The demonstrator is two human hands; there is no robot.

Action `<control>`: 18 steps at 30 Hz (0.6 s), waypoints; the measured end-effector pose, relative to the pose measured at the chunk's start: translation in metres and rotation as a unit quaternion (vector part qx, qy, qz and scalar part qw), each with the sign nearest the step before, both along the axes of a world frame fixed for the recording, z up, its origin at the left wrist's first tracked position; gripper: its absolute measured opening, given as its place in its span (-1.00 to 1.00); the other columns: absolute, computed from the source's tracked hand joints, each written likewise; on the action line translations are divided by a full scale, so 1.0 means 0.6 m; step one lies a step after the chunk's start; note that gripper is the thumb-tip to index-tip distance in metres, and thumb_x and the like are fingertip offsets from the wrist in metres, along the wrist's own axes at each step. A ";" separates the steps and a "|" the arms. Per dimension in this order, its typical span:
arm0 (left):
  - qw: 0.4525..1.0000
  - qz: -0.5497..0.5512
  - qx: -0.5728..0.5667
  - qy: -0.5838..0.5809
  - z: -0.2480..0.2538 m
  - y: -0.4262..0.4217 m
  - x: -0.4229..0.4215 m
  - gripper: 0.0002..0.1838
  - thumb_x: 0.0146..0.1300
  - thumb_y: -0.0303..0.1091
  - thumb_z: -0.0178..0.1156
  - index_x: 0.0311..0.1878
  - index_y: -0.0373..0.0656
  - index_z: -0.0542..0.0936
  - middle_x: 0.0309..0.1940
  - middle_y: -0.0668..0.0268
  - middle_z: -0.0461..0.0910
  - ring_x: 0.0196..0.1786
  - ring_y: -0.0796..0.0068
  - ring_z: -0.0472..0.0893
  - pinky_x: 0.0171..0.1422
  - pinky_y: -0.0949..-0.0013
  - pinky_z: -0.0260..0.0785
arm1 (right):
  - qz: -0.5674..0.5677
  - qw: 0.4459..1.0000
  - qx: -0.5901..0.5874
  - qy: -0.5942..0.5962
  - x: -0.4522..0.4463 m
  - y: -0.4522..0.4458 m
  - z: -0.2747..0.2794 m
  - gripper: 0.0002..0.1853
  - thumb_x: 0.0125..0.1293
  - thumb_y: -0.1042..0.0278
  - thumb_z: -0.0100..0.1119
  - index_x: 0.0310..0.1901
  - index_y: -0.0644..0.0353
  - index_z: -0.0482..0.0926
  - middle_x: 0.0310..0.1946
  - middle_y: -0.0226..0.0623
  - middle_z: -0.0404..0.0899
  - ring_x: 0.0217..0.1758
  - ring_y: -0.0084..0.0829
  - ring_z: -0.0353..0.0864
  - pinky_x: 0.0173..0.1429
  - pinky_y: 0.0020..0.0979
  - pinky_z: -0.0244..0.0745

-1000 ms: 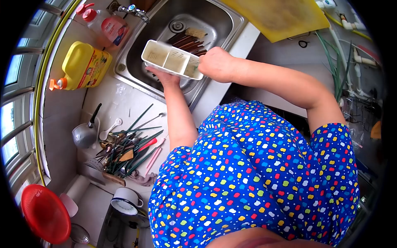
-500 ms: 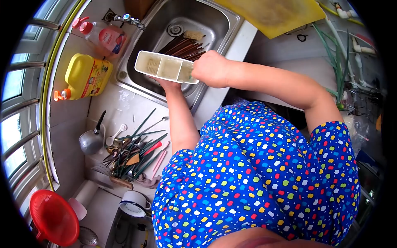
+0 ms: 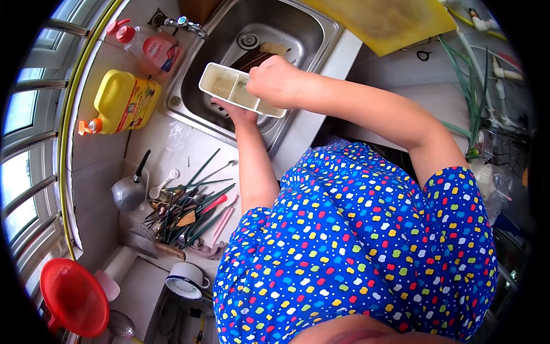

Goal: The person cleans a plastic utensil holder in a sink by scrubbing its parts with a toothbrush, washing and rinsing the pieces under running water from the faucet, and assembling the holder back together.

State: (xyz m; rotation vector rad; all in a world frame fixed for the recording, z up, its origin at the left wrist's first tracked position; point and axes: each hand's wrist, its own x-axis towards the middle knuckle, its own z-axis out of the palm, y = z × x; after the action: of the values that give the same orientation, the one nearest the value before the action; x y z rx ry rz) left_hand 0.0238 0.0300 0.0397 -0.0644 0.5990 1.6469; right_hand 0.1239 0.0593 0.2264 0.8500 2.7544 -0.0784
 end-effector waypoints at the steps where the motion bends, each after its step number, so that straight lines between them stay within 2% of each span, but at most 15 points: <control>1: 1.000 0.000 0.000 0.000 0.009 -0.003 0.001 -0.29 0.24 0.39 -0.31 0.20 0.05 0.36 0.03 0.31 0.47 0.08 0.28 0.48 0.16 0.12 0.37 | 0.000 1.000 0.000 0.000 -0.002 -0.005 -0.003 -0.86 -0.09 0.41 0.16 -0.45 0.19 0.64 -0.50 -0.22 0.60 -0.38 -0.19 0.64 -0.31 -0.25 0.53; 3: 0.999 0.024 -0.006 0.022 0.021 -0.003 0.001 -0.32 0.26 0.36 -0.30 0.20 0.05 0.35 0.01 0.32 0.47 0.08 0.29 0.47 0.17 0.13 0.36 | -0.008 0.997 -0.079 0.003 -0.010 -0.028 -0.003 -0.89 -0.12 0.41 0.15 -0.52 0.20 0.63 -0.53 -0.13 0.61 -0.39 -0.19 0.66 -0.31 -0.25 0.55; 4: 0.996 0.010 -0.013 0.092 -0.008 -0.001 -0.002 -0.08 0.08 0.57 -0.46 0.26 0.08 0.31 0.12 0.35 0.44 0.16 0.24 0.42 0.27 0.09 0.25 | 0.008 0.997 -0.077 0.012 -0.015 -0.041 0.001 -0.90 -0.12 0.40 0.15 -0.54 0.18 0.63 -0.57 -0.11 0.61 -0.42 -0.18 0.66 -0.34 -0.23 0.55; 7: 0.998 -0.012 -0.007 0.056 -0.017 0.003 -0.003 -0.08 0.09 0.57 -0.49 0.27 0.08 0.31 0.11 0.35 0.44 0.16 0.24 0.42 0.28 0.09 0.24 | -0.010 0.996 -0.082 -0.013 -0.016 -0.029 0.012 -0.88 -0.11 0.39 0.15 -0.52 0.17 0.64 -0.55 -0.13 0.62 -0.41 -0.19 0.66 -0.34 -0.24 0.55; 9: 1.000 -0.028 -0.004 -0.002 -0.025 0.004 -0.004 -0.08 0.11 0.55 -0.53 0.31 0.08 0.25 0.19 0.32 0.38 0.21 0.22 0.38 0.31 0.09 0.21 | -0.042 0.999 -0.031 -0.001 -0.013 -0.004 -0.001 -0.87 -0.10 0.38 0.15 -0.50 0.16 0.66 -0.50 -0.14 0.63 -0.37 -0.19 0.66 -0.32 -0.26 0.55; 11: 0.999 -0.030 -0.017 0.006 -0.051 0.003 -0.005 -0.07 0.12 0.54 -0.52 0.36 0.08 0.19 0.28 0.30 0.29 0.28 0.20 0.32 0.35 0.09 0.17 | -0.052 0.998 -0.030 -0.018 -0.008 0.005 -0.006 -0.87 -0.09 0.38 0.15 -0.50 0.19 0.65 -0.49 -0.13 0.63 -0.36 -0.19 0.66 -0.30 -0.27 0.55; 15: 0.999 -0.029 -0.033 0.028 -0.031 0.003 -0.002 0.00 0.03 0.60 -0.45 0.34 0.01 0.20 0.26 0.26 0.31 0.29 0.20 0.32 0.35 0.07 0.18 | -0.047 0.994 -0.070 -0.066 0.001 -0.008 0.038 -0.87 -0.09 0.38 0.16 -0.47 0.17 0.65 -0.49 -0.16 0.61 -0.37 -0.16 0.64 -0.31 -0.24 0.53; 17: 0.999 -0.027 -0.044 0.013 -0.050 0.005 -0.003 0.00 0.02 0.60 -0.44 0.34 0.02 0.20 0.26 0.27 0.32 0.28 0.20 0.33 0.35 0.07 0.19 | -0.087 0.993 -0.039 0.071 0.020 -0.002 0.088 -0.85 -0.12 0.42 0.16 -0.44 0.14 0.66 -0.51 -0.19 0.59 -0.37 -0.14 0.62 -0.31 -0.21 0.51; 18: 0.999 -0.028 -0.025 -0.011 -0.054 0.008 -0.005 -0.06 0.09 0.56 -0.43 0.33 0.02 0.22 0.25 0.28 0.33 0.27 0.20 0.34 0.33 0.06 0.20 | -0.084 0.993 -0.040 0.070 0.020 0.003 0.103 -0.85 -0.12 0.42 0.16 -0.44 0.14 0.66 -0.51 -0.19 0.59 -0.37 -0.14 0.62 -0.31 -0.21 0.51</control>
State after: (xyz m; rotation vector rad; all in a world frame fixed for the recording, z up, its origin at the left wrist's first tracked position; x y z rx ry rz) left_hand 0.0208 0.0346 0.0074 -0.1000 0.6199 1.5761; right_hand 0.1362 0.0611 0.2880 1.0911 2.7782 -0.2888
